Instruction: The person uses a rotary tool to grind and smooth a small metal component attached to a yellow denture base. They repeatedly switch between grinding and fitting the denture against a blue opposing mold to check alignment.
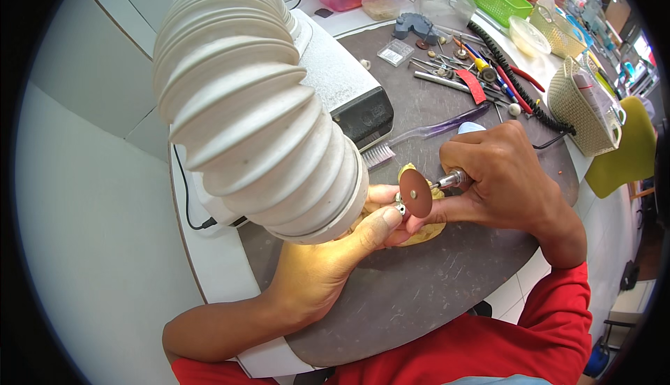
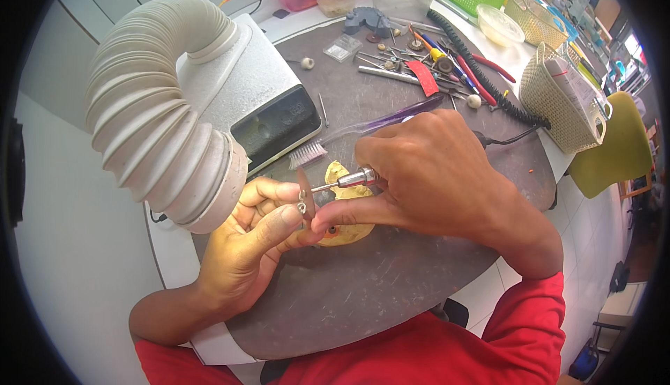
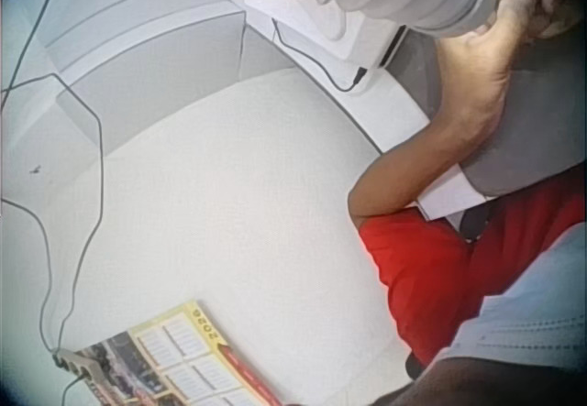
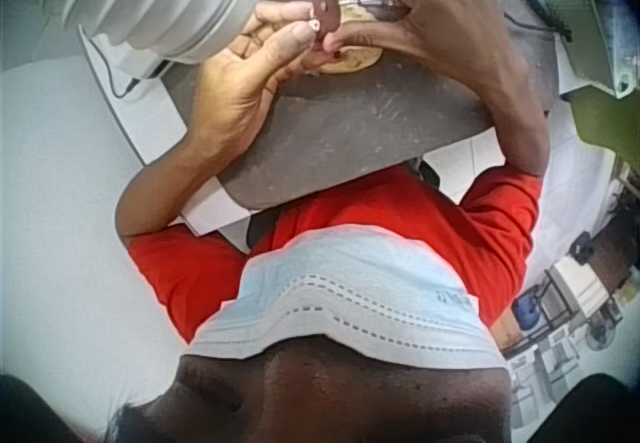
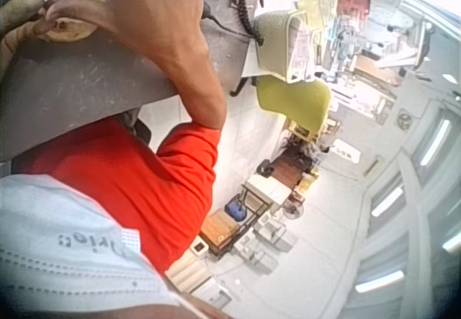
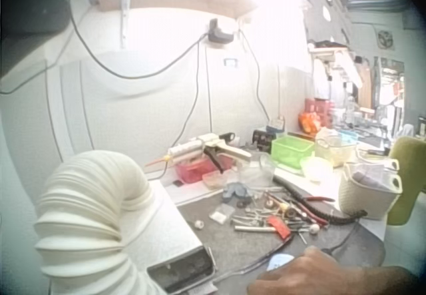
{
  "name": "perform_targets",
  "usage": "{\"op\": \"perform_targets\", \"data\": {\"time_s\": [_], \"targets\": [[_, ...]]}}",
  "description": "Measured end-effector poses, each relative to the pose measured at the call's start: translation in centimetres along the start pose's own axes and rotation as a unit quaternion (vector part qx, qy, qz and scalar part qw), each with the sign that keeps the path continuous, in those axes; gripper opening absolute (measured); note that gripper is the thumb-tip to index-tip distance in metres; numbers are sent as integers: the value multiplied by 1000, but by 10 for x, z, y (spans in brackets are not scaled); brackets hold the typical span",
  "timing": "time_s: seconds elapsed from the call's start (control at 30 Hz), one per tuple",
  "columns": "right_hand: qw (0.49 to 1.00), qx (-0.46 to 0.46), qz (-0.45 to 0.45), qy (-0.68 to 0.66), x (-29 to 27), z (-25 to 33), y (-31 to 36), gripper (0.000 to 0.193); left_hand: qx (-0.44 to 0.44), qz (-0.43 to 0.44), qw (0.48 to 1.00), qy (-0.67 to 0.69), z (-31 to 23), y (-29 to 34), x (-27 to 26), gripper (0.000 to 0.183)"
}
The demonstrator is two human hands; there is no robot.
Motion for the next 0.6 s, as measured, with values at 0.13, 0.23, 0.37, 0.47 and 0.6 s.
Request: {"op": "perform_targets", "data": {"time_s": [0.13,0.23,0.37,0.47,0.6], "targets": [[1000,-3,-4,1,0,0,0,68,-3,-6,1000,6,-1,1,1,20],[1000,-2,1,5,0,0,0,69,-6,-6,1000,6,-1,0,1,20],[1000,2,3,6,1,0,0,70,-10,-5,1000,6,-2,1,3,21],[1000,2,2,5,1,0,0,70,-19,-17,1000,1,-1,2,2,21],[1000,5,1,1,0,0,-1,70,-2,-13,1000,-1,1,0,0,21]]}}
Point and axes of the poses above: each hand's wrist, its own y-axis away from the middle knuckle, its own x-axis out of the palm, z = x × y, the point moved 5 cm from there along -y, towards the middle knuckle, and after that the axes turned 9 degrees about -x, right-handed, at the moved point
